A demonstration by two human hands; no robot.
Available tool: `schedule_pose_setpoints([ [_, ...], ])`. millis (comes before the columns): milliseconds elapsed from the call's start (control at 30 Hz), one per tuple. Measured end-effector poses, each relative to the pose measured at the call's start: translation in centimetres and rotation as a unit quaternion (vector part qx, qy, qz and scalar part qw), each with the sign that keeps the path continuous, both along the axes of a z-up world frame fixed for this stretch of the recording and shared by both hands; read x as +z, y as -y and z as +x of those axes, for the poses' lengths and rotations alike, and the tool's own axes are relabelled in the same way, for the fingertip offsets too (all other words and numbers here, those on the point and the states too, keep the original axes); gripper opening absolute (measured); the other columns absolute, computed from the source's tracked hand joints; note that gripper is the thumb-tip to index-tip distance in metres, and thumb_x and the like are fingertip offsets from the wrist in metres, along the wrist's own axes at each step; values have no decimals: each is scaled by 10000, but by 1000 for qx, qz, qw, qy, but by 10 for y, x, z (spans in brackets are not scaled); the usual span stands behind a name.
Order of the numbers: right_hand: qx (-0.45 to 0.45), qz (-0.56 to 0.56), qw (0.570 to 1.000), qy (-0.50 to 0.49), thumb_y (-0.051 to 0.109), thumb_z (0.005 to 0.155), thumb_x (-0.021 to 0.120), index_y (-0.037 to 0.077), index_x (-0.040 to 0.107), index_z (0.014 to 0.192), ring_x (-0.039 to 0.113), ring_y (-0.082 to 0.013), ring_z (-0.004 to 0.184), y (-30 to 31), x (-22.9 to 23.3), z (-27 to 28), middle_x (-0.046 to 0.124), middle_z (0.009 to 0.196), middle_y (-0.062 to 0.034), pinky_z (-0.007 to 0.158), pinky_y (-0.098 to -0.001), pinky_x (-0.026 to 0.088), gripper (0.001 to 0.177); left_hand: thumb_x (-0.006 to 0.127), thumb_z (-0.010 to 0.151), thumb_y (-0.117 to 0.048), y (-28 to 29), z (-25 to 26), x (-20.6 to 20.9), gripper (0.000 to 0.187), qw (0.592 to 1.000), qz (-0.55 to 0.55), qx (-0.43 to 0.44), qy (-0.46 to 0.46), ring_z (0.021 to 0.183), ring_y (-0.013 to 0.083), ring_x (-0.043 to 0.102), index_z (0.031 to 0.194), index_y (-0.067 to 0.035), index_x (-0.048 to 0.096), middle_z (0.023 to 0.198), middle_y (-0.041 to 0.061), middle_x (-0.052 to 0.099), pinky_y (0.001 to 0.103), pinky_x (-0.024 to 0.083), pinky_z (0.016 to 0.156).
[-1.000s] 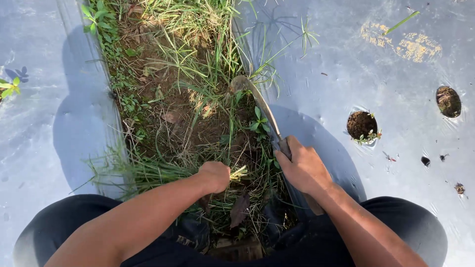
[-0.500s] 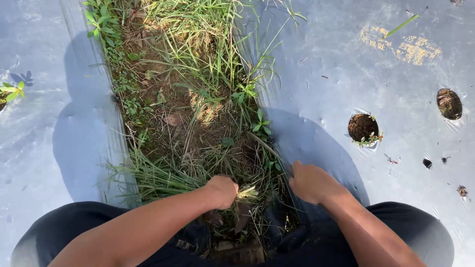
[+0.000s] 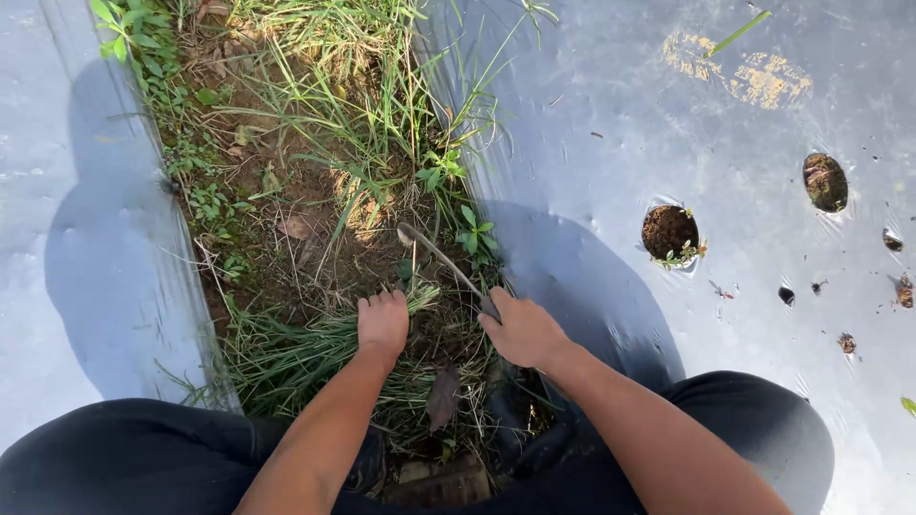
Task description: The person uses a sickle to cut grass and weeds growing along the edge of a plastic mulch sheet. They gather the cut grass with their left hand and continue cutting along the row, occasionally pulling weeds by hand.
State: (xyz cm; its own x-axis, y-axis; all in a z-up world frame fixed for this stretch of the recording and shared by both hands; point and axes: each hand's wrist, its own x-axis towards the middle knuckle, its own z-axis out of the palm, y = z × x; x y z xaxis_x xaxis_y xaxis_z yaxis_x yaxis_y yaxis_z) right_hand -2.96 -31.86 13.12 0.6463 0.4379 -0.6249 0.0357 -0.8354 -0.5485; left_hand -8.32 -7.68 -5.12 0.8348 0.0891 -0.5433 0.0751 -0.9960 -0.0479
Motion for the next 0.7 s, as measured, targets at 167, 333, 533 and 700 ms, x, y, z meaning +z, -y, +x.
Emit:
schedule_pose_setpoints([
  [167,100,-113,987,51,239,1049,395,-33,460,1425,696,-343,627,0,-21,11,689,910,-252,454,-470,520,468,653,1002,-191,10,-2,34,583,990,37,-127,-37,1276,367,602,1515,-47,416,1330,204,625,545,465,1101],
  [333,4,-131,987,92,296,1035,442,-11,477,1331,727,-447,714,-3,10,25,685,909,-294,525,-519,559,428,610,1025,-174,7,-10,49,476,994,32,-101,-7,1111,316,673,1436,-52,404,1134,158,685,507,487,985],
  [533,34,-76,996,22,261,1069,436,-46,497,1374,685,-364,625,-11,-14,14,685,856,-248,471,-469,503,437,597,1043,-201,-2,-7,12,312,997,50,-53,27,1046,295,705,1307,-50,525,1039,134,722,513,500,995],
  [700,33,-83,996,21,308,1082,460,-31,535,1312,653,-270,542,-12,-18,15,668,770,-198,419,-381,455,417,593,1052,-199,-21,-2,-10,371,998,41,-41,5,1185,321,673,1402,-84,556,1178,149,720,565,458,1107],
])
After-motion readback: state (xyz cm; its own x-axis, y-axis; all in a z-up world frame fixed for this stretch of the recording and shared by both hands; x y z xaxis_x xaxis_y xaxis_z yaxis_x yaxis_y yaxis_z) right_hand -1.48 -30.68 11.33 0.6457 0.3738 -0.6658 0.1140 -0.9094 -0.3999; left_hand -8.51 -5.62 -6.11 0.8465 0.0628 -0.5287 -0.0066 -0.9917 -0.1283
